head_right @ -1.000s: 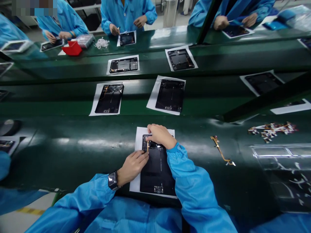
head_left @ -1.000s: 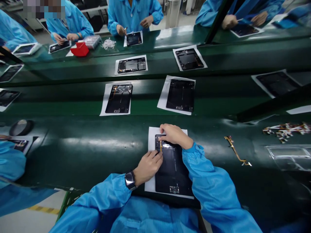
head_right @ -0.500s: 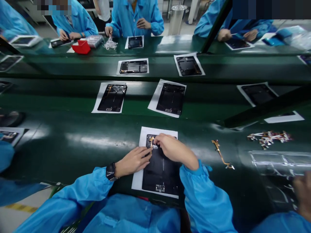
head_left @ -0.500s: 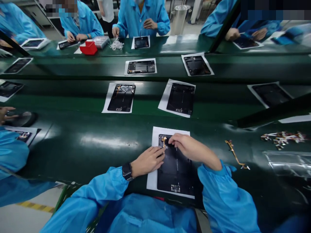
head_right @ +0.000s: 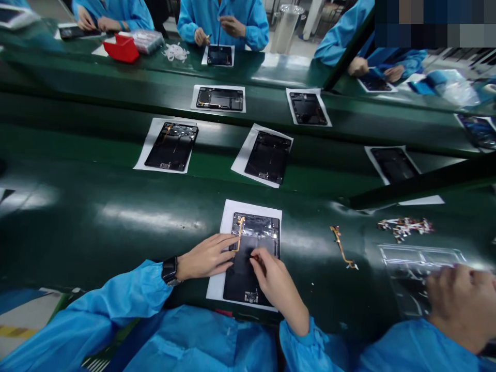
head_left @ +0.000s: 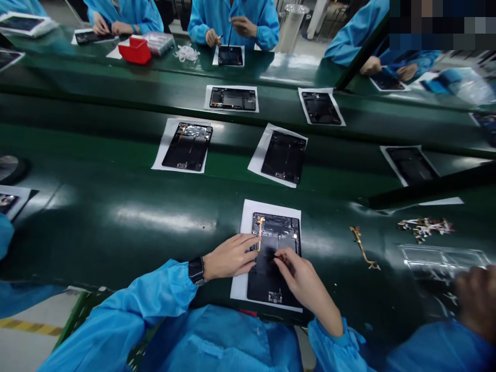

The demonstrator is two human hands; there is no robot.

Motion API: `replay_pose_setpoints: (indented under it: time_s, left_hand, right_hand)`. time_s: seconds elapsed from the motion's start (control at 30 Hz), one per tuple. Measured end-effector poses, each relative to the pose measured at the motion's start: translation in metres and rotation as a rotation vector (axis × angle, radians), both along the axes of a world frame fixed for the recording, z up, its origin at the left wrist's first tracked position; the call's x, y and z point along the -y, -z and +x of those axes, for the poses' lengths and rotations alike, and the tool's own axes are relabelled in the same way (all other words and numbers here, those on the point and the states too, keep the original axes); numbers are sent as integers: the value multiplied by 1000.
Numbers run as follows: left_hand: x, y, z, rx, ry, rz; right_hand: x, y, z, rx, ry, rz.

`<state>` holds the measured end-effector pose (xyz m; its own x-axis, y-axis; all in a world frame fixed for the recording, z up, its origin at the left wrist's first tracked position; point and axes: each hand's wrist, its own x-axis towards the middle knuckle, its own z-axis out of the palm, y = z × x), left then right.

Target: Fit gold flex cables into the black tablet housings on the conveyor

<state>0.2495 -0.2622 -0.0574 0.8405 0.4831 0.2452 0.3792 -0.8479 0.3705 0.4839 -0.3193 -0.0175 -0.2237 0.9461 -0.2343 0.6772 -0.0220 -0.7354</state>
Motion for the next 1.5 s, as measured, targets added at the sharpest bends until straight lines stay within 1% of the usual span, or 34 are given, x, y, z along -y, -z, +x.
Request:
replay_pose_setpoints:
  time_s: [0.1, 0.17, 0.27, 0.37, 0.47, 0.57, 0.67, 0.77, 0.87, 1.03, 1.13, 1.33, 1.43, 1.5]
  left_hand:
    - [0, 0, 1, -23, -1, -11]
    - [0, -2, 2, -40, 10, -12]
    - [0, -4, 2, -22, 20, -18]
    - [0, -4, -2, 35, 22, -27]
    - [-2, -4, -9, 101, -58, -38]
    - [-6, -4, -14, 130, -162, -41]
    - [-8, -2, -15, 119, -172, -63]
    - [-7, -1, -13, 92, -158, -88]
    - [-6, 0, -12, 74, -147, -109]
    - [-6, -1, -11, 38, -143, -140]
    - [-6, -1, -11, 46, -145, -163]
    - [-6, -1, -11, 20, -141, -178]
    - [-6, 0, -10, 20, -140, -187]
    - [-6, 0, -10, 25, -141, -191]
  right_hand:
    - [3, 6, -6, 19, 55, 67]
    - [3, 7, -10, 58, 55, 103]
    - [0, 7, -16, 127, 1, 156]
    - [-3, 5, -23, 213, -84, 173]
    - [-6, 2, -32, 292, -156, 159]
    - [-9, 0, -41, 350, -180, 153]
    - [-9, 2, -49, 376, -151, 152]
    - [-8, 8, -54, 352, -76, 151]
    - [-7, 11, -54, 279, -3, 141]
    - [-4, 6, -48, 104, 79, 143]
    - [0, 5, -46, 45, 141, 173]
    - [5, 12, -48, 13, 132, 229]
    - [4, 14, -49, 44, 97, 226]
    - [2, 15, -49, 101, 68, 241]
